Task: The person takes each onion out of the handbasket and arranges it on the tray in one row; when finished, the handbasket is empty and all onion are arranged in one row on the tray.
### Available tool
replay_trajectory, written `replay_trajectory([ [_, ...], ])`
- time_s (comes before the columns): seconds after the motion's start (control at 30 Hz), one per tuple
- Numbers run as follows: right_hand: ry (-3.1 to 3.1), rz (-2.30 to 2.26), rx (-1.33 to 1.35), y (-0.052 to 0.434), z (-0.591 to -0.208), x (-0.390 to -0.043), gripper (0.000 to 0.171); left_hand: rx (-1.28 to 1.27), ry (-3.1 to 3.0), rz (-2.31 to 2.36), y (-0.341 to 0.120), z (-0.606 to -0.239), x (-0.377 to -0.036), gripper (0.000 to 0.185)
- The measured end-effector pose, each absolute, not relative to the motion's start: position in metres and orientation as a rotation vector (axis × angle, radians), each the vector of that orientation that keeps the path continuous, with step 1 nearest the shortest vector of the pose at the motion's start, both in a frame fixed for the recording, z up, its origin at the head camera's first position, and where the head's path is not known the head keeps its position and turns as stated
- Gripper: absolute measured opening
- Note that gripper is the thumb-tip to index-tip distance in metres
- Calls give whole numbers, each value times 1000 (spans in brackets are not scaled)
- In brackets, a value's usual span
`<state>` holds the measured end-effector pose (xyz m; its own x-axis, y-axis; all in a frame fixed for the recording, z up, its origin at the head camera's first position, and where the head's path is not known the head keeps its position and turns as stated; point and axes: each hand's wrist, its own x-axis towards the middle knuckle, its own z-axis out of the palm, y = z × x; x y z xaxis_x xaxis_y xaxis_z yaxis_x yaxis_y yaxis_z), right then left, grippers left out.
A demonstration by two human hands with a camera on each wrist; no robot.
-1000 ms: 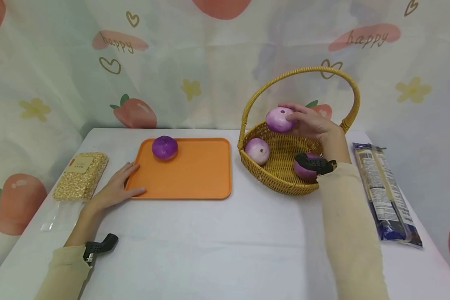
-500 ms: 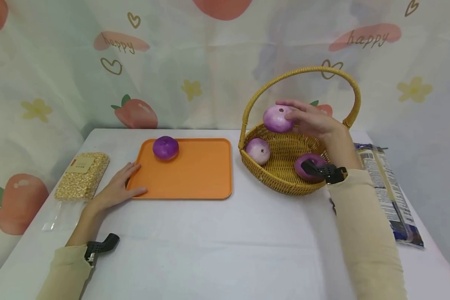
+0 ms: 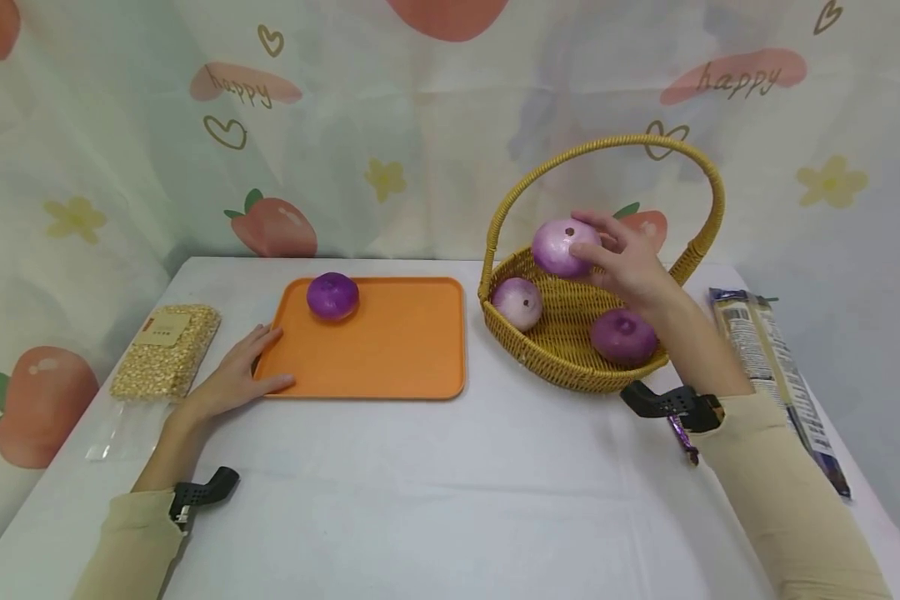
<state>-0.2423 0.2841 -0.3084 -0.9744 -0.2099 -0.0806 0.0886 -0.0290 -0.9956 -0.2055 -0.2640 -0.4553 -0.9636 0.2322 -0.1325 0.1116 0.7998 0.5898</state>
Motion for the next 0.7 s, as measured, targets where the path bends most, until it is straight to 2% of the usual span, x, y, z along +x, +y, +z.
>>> replay_trajectory([
  [0.27, 2130, -2251, 54, 261, -317, -213, 64, 265, 2783, 908, -263, -456, -204, 98],
  [0.7, 2084, -2271, 161, 236, -328, -186, 67, 288, 2791, 899, -264, -455, -206, 97],
])
